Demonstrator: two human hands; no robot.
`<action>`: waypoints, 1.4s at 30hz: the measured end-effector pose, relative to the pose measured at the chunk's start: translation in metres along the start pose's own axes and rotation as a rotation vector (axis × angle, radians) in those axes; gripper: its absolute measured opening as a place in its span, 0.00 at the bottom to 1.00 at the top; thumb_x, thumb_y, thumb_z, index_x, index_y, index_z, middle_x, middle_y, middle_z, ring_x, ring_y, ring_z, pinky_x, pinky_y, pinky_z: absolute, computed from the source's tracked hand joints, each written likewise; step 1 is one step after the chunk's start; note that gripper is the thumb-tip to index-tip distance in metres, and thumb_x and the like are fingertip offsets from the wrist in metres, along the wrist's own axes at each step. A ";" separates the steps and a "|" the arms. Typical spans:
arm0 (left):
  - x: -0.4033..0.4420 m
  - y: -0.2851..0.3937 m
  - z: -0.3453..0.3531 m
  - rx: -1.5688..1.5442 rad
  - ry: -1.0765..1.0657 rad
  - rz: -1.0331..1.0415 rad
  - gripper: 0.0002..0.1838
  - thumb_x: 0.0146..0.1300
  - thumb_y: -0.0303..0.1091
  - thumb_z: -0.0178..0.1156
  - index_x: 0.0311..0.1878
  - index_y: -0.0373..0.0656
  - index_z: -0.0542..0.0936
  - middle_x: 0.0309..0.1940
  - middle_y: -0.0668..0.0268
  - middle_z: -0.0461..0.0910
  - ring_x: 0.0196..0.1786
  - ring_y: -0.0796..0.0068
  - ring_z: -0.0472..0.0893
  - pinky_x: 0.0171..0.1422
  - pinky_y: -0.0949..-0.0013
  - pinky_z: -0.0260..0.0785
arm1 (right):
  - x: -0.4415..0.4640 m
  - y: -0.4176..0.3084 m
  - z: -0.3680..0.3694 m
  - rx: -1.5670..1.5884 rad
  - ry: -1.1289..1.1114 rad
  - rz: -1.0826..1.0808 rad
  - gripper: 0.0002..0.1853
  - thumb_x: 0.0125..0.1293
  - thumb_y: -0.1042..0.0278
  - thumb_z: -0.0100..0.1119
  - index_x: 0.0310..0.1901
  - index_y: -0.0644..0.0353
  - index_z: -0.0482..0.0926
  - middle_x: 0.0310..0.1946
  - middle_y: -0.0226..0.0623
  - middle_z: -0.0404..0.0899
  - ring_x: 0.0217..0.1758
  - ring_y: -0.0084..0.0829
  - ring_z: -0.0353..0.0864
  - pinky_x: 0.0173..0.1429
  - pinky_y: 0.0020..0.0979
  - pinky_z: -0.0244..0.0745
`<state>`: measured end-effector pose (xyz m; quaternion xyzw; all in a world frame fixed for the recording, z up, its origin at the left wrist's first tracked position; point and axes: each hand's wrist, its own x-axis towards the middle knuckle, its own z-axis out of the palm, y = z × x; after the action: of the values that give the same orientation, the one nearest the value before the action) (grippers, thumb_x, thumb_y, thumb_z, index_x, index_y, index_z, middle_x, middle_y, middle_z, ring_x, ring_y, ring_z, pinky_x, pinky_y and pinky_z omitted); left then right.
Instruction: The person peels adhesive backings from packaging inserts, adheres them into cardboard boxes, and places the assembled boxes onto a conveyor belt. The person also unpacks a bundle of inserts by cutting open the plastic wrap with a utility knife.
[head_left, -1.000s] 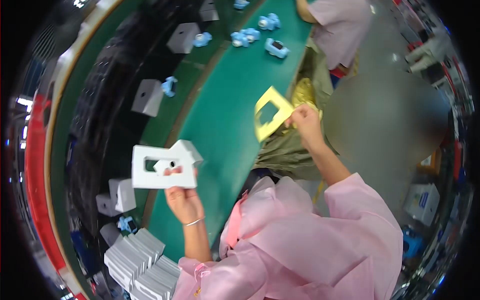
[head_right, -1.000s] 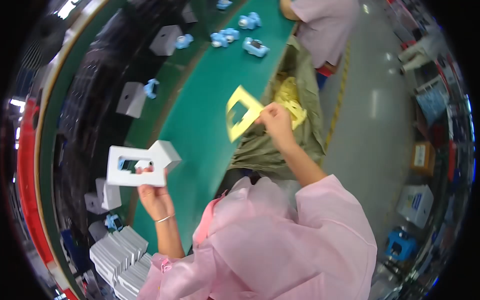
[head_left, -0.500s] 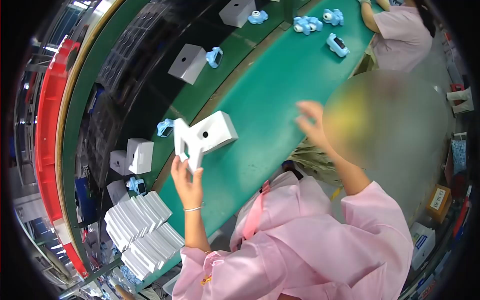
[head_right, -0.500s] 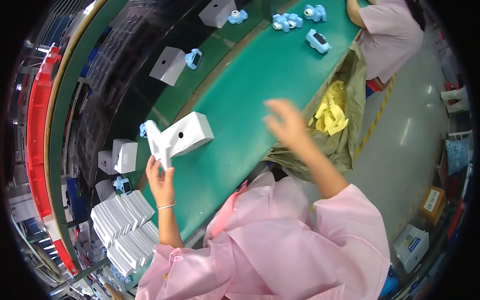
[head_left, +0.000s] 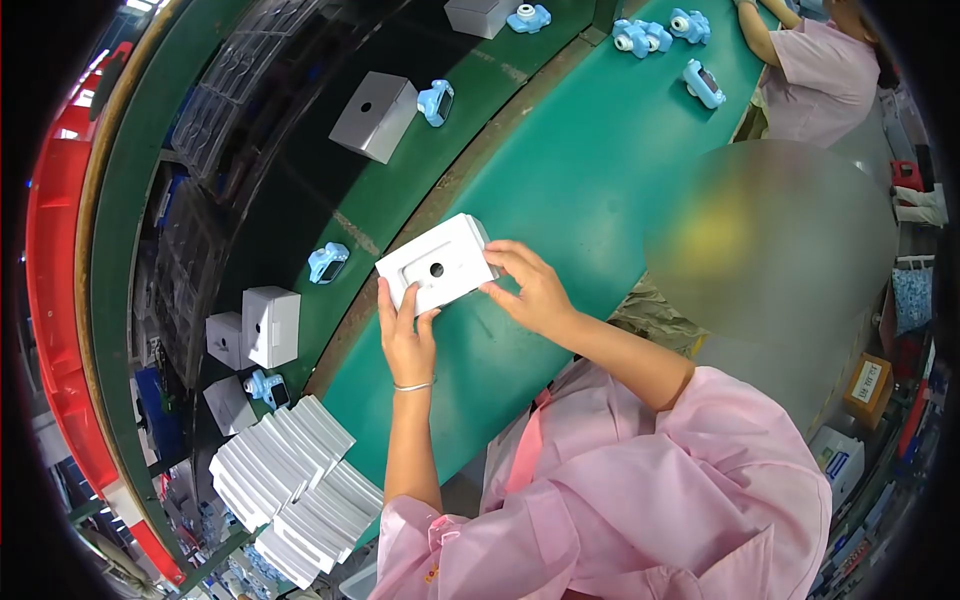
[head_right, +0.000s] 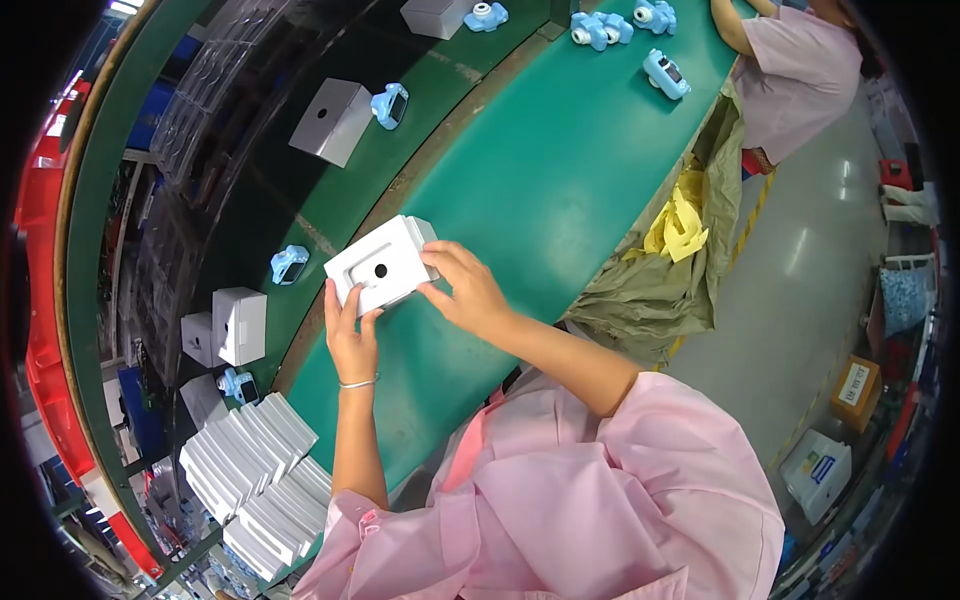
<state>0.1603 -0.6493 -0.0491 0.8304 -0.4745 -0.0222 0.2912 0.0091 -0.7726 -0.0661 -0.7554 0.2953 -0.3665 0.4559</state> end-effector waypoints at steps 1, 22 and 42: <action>0.001 -0.002 0.001 0.001 -0.007 -0.001 0.23 0.48 0.24 0.65 0.51 0.42 0.77 0.66 0.51 0.60 0.64 0.54 0.67 0.61 0.64 0.65 | 0.000 0.002 0.002 0.001 0.001 0.007 0.20 0.52 0.75 0.63 0.49 0.64 0.74 0.50 0.37 0.75 0.41 0.31 0.75 0.45 0.27 0.73; 0.015 0.011 0.019 0.163 -0.010 0.066 0.24 0.46 0.25 0.67 0.51 0.43 0.77 0.65 0.50 0.62 0.60 0.55 0.72 0.55 0.65 0.70 | 0.017 0.027 -0.011 -0.043 -0.039 -0.016 0.18 0.50 0.78 0.60 0.46 0.64 0.74 0.50 0.39 0.75 0.44 0.32 0.73 0.45 0.28 0.72; 0.026 0.019 0.041 0.219 -0.044 0.104 0.25 0.49 0.27 0.65 0.54 0.44 0.75 0.65 0.48 0.60 0.60 0.51 0.71 0.57 0.64 0.68 | 0.035 0.050 -0.026 -0.026 -0.103 -0.013 0.16 0.49 0.79 0.59 0.42 0.63 0.73 0.48 0.38 0.74 0.44 0.31 0.72 0.44 0.26 0.72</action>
<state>0.1469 -0.6961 -0.0675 0.8310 -0.5226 0.0268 0.1889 0.0021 -0.8330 -0.0935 -0.7811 0.2714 -0.3260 0.4582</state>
